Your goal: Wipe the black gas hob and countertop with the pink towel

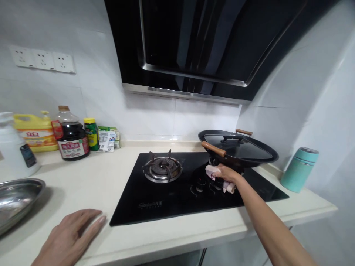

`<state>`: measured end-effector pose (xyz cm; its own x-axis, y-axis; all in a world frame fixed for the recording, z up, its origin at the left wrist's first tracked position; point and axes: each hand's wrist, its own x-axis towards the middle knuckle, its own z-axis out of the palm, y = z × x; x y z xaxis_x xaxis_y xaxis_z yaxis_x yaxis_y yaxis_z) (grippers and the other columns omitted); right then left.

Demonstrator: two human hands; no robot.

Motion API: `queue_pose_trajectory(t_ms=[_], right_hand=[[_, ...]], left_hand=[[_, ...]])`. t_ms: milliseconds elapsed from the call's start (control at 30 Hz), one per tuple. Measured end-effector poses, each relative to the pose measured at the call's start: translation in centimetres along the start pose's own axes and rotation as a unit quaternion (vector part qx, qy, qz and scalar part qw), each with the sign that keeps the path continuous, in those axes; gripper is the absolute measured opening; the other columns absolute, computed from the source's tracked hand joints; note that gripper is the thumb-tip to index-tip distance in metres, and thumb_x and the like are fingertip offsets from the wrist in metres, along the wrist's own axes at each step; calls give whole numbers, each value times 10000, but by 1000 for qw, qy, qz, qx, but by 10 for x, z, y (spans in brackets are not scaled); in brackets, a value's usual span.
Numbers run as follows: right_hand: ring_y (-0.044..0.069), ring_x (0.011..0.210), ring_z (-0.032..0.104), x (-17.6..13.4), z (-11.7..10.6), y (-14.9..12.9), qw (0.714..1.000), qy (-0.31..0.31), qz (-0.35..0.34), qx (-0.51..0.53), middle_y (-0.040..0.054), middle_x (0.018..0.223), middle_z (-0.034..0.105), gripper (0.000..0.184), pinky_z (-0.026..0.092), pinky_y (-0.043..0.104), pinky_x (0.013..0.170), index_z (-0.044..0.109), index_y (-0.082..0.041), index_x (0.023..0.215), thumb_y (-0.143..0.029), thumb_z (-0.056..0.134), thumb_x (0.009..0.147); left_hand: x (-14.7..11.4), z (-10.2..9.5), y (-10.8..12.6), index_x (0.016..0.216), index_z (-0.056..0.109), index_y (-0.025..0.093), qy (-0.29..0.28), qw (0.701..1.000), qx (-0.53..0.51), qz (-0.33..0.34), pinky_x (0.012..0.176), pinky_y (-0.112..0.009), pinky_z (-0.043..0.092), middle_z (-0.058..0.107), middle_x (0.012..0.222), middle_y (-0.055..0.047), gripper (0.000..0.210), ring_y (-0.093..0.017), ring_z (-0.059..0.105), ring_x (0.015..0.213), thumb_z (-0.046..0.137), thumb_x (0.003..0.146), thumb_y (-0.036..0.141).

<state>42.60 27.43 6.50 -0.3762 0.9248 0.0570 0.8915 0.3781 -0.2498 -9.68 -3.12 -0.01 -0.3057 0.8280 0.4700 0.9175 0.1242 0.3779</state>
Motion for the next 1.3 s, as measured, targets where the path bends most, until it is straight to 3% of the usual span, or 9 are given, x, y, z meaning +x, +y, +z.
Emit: queue_pose_trajectory(t_ms=[200, 433, 600, 733, 900, 1100, 1300], right_hand=[[239, 941, 674, 13, -7, -26, 999, -26, 16, -28, 104, 1065, 713, 242, 487, 265, 835, 751, -160, 1019, -361, 714, 890], [299, 1059, 659, 34, 3, -56, 997, -34, 6, -70, 199, 1187, 674, 334, 471, 320, 912, 729, -94, 1122, -349, 667, 915], [248, 1111, 643, 53, 12, -99, 994, -55, -79, -57, 112, 1281, 657, 355, 463, 272, 920, 720, -214, 1211, -390, 695, 904], [288, 1036, 657, 63, 8, -125, 989, -88, -101, -65, 120, 1188, 686, 437, 494, 314, 848, 735, -189, 1156, -373, 798, 765], [235, 912, 674, 41, 5, -134, 980, -143, -127, -46, 30, 1061, 716, 432, 489, 280, 753, 740, -246, 1135, -282, 761, 706], [228, 1046, 632, 2, 4, -158, 965, -165, -198, -44, 12, 1173, 660, 453, 475, 265, 871, 739, -234, 1076, -190, 781, 628], [216, 1118, 589, -45, 29, -200, 920, -147, -362, 37, 6, 1158, 654, 473, 441, 304, 1017, 745, -237, 1082, -136, 801, 624]], left_hand=[[-1, 6, -9, 946, 811, 343, -14, 1000, -7, 1, 1039, -465, 539, 802, 1112, -32, 496, -326, 699, 1114, 557, 816, 749], [-2, -1, 1, 943, 808, 339, -26, 1000, -5, -2, 1024, -438, 545, 799, 1108, -30, 524, -318, 702, 1109, 569, 801, 783], [-4, -3, 4, 949, 803, 329, -18, 1000, -15, -7, 1016, -422, 545, 798, 1114, -42, 527, -319, 698, 1103, 556, 815, 775], [-8, -5, 7, 975, 793, 309, -9, 1000, -16, -6, 986, -395, 550, 793, 1111, -51, 508, -303, 700, 1092, 547, 856, 737], [-10, -6, 12, 983, 795, 290, 3, 1000, -24, -4, 945, -371, 555, 790, 1089, -53, 500, -286, 708, 1066, 547, 876, 712], [-14, -8, 19, 1011, 780, 271, -3, 999, -43, 2, 1019, -431, 492, 777, 1121, -69, 508, -299, 670, 1121, 515, 916, 694], [-15, -10, 23, 1033, 783, 255, -2, 998, -62, 1, 994, -434, 488, 777, 1118, -83, 513, -301, 661, 1113, 512, 920, 676]])
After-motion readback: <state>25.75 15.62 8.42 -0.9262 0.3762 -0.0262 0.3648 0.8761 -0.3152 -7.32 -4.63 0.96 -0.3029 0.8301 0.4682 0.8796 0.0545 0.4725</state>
